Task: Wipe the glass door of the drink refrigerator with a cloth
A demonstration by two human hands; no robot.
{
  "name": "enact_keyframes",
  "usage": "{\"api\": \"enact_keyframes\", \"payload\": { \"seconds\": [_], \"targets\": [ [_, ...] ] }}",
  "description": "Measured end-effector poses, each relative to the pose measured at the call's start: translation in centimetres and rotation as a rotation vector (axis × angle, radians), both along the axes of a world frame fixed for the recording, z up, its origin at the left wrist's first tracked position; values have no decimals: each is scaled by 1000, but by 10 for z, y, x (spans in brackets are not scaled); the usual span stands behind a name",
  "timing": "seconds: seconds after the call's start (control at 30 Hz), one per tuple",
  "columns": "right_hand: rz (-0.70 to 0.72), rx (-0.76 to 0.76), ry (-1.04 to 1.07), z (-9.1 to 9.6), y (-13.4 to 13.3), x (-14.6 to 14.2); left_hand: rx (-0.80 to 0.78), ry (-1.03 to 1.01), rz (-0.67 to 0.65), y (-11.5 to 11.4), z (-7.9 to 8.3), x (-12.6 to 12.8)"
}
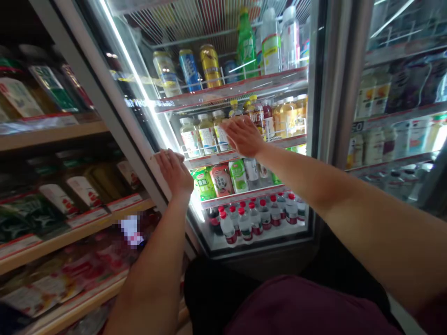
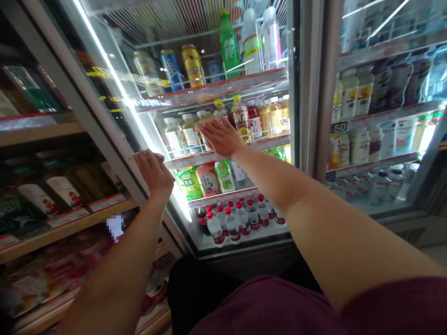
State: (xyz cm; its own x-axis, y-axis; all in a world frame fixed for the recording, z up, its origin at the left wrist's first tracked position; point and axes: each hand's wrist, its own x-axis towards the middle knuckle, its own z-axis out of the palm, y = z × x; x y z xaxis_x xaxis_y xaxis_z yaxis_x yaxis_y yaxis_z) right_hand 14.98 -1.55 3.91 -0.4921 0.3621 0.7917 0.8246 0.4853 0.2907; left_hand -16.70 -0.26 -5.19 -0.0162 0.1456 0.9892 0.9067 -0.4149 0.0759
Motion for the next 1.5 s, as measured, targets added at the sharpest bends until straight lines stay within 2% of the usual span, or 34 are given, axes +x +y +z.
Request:
{"api": "enact_keyframes", "payload": {
  "seconds": [0.1, 0.2, 0.4, 0.57, 0.77, 1.0, 1.1, 1.2, 1.27, 1.4, 1.5],
  "targets": [
    [19, 73, 89, 29, 8, 21, 15, -7, 3, 2, -2, 0],
    [37, 102, 196, 41, 18, 42, 18, 6, 23, 3, 11, -2],
    [-17, 91, 253, 29, 18, 42, -42, -48, 50, 0, 59, 13],
    [-41, 43, 232, 28, 5, 39, -176, 3, 48, -14, 75, 42],
    [-66, 13, 210, 30, 0, 40, -198, -3, -79, -17, 106, 54],
    [-81, 14, 206, 28, -3, 40, -208, 107, -103, -16, 92, 63],
    [-69, -15, 200, 28, -4, 40, -201, 143, -70, -13, 104, 65],
    [-59, -22, 207, 29, -5, 40, -210, 126, -111, -8, 117, 72],
    [-48, -14, 220, 28, -2, 40, -214, 126, -122, -6, 115, 81],
    [-32, 12, 219, 27, 11, 40, -196, 165, -100, -9, 102, 94],
    [-39, 19, 195, 29, 14, 39, -195, 195, -94, -11, 107, 92]
  ]
}}
